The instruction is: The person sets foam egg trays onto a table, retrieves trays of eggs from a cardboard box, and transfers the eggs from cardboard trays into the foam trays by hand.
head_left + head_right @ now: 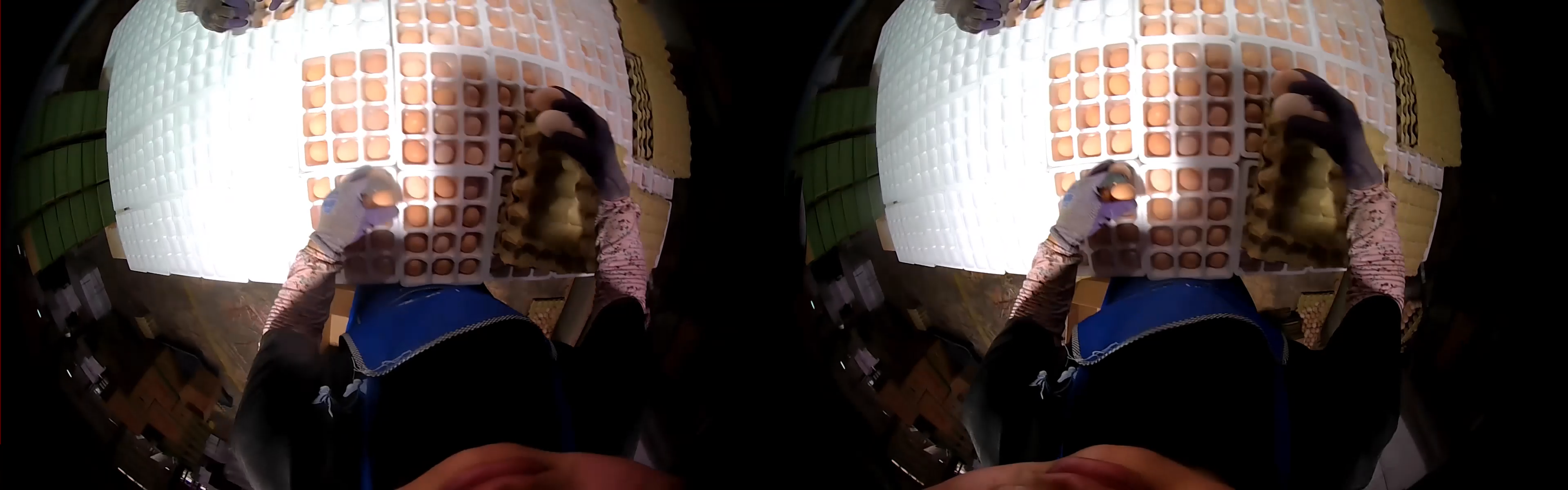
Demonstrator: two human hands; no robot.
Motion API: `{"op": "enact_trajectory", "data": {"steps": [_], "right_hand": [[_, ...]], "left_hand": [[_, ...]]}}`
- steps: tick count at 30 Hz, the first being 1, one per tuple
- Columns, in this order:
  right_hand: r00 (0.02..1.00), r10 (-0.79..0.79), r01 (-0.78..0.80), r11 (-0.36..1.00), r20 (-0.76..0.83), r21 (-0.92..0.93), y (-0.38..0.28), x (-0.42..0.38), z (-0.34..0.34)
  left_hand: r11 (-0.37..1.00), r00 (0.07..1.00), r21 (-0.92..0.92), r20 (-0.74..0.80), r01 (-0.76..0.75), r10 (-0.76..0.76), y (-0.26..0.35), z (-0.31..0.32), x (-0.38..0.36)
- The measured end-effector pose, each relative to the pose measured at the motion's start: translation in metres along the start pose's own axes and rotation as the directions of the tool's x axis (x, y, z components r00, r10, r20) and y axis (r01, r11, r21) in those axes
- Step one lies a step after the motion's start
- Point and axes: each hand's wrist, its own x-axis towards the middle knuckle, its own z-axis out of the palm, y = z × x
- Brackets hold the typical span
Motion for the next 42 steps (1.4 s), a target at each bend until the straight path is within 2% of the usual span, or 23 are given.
{"op": "enact_trajectory", "data": {"steps": [3,4,5,6,7,8,10,14,16,18,19,20,23,25,27,28,29,30,32,35,36,37,42], "right_hand": [[0.978,-0.19,0.16,0.949,0.09,0.271,-0.046,0.086,0.096],[0.96,-0.262,0.229,0.937,0.098,0.264,-0.052,0.12,0.125],[0.865,-0.497,0.491,0.866,0.065,0.089,-0.056,0.158,0.149],[0.711,-0.699,0.703,0.706,0.074,-0.091,-0.06,0.194,0.172],[0.689,-0.72,0.722,0.674,0.081,-0.156,-0.072,0.22,0.19],[0.666,-0.74,0.738,0.637,0.09,-0.223,-0.082,0.242,0.205],[0.89,-0.436,0.451,0.886,0.137,-0.106,-0.089,0.277,0.227],[0.769,-0.621,0.548,0.52,0.15,-0.655,-0.047,0.312,0.252],[0.795,-0.572,0.545,0.526,0.202,-0.653,-0.041,0.292,0.244],[0.86,-0.494,0.501,0.77,0.128,-0.396,-0.043,0.261,0.237],[0.855,-0.51,0.489,0.734,0.092,-0.471,-0.045,0.237,0.229],[0.888,-0.459,0.432,0.826,0.013,-0.363,-0.048,0.21,0.217],[0.899,-0.378,0.314,0.908,-0.219,-0.277,-0.035,0.121,0.157],[0.791,-0.446,0.206,0.838,-0.419,-0.505,-0.025,0.05,0.098],[0.647,0.037,-0.033,0.999,-0.762,0.02,-0.013,-0.022,0.061],[0.555,0.386,-0.237,0.923,-0.737,0.305,-0.026,-0.056,0.042],[0.592,-0.148,-0.24,0.906,-0.793,-0.348,0.057,-0.098,0.0],[0.579,-0.147,-0.247,0.906,-0.802,-0.344,0.092,-0.136,-0.019],[0.558,0.382,-0.345,0.914,-0.736,0.213,0.119,-0.179,-0.038],[0.612,0.646,-0.531,0.763,-0.456,0.369,0.108,-0.195,-0.04],[0.631,0.676,-0.578,0.736,-0.38,0.351,0.107,-0.199,-0.039],[0.65,0.651,-0.5,0.755,-0.392,0.425,0.116,-0.2,-0.037],[0.721,0.591,-0.343,0.758,-0.363,0.555,0.099,-0.202,-0.028]], "left_hand": [[0.959,0.962,-0.087,-0.058,-0.27,0.266,-0.004,-0.035,0.021],[0.973,0.989,-0.194,-0.099,-0.125,0.107,-0.005,-0.052,0.038],[0.95,0.993,-0.31,-0.121,-0.034,-0.004,-0.016,-0.07,0.062],[0.971,0.931,-0.108,-0.324,-0.212,0.168,-0.025,-0.091,0.09],[0.963,0.915,-0.202,-0.395,-0.179,0.087,-0.038,-0.109,0.124],[0.991,0.837,0.012,-0.534,-0.131,0.117,-0.052,-0.123,0.157],[0.974,0.847,0.227,-0.516,-0.007,0.126,-0.071,-0.148,0.21],[0.901,0.912,0.433,-0.368,-0.004,0.181,-0.079,-0.161,0.258],[0.908,0.873,0.414,-0.422,-0.056,0.246,-0.079,-0.156,0.28],[0.772,0.75,0.631,-0.471,-0.082,0.465,-0.092,-0.138,0.304],[0.776,0.857,0.628,-0.372,-0.051,0.358,-0.1,-0.129,0.314],[0.779,0.827,0.626,-0.413,-0.047,0.382,-0.108,-0.117,0.317],[0.849,0.751,0.512,-0.51,-0.127,0.419,-0.09,-0.091,0.276],[0.87,0.737,0.373,-0.477,-0.324,0.479,-0.045,-0.073,0.213],[0.882,0.831,-0.06,-0.369,-0.468,0.416,0.005,-0.043,0.145],[0.881,0.865,-0.128,-0.297,-0.456,0.405,0.022,-0.017,0.119],[0.895,0.946,-0.306,-0.118,-0.325,0.303,0.039,0.009,0.093],[0.838,0.949,-0.47,0.006,-0.276,0.315,0.041,0.047,0.074],[0.765,0.937,-0.643,0.246,-0.036,0.25,0.077,0.096,0.048],[0.666,0.945,-0.746,0.239,0.03,0.225,0.117,0.178,0.049],[0.705,0.953,-0.693,0.09,-0.149,0.29,0.128,0.193,0.056],[0.728,0.93,-0.607,-0.056,-0.32,0.363,0.137,0.203,0.062],[0.694,0.974,-0.698,-0.02,-0.175,0.225,0.15,0.203,0.063]]}}
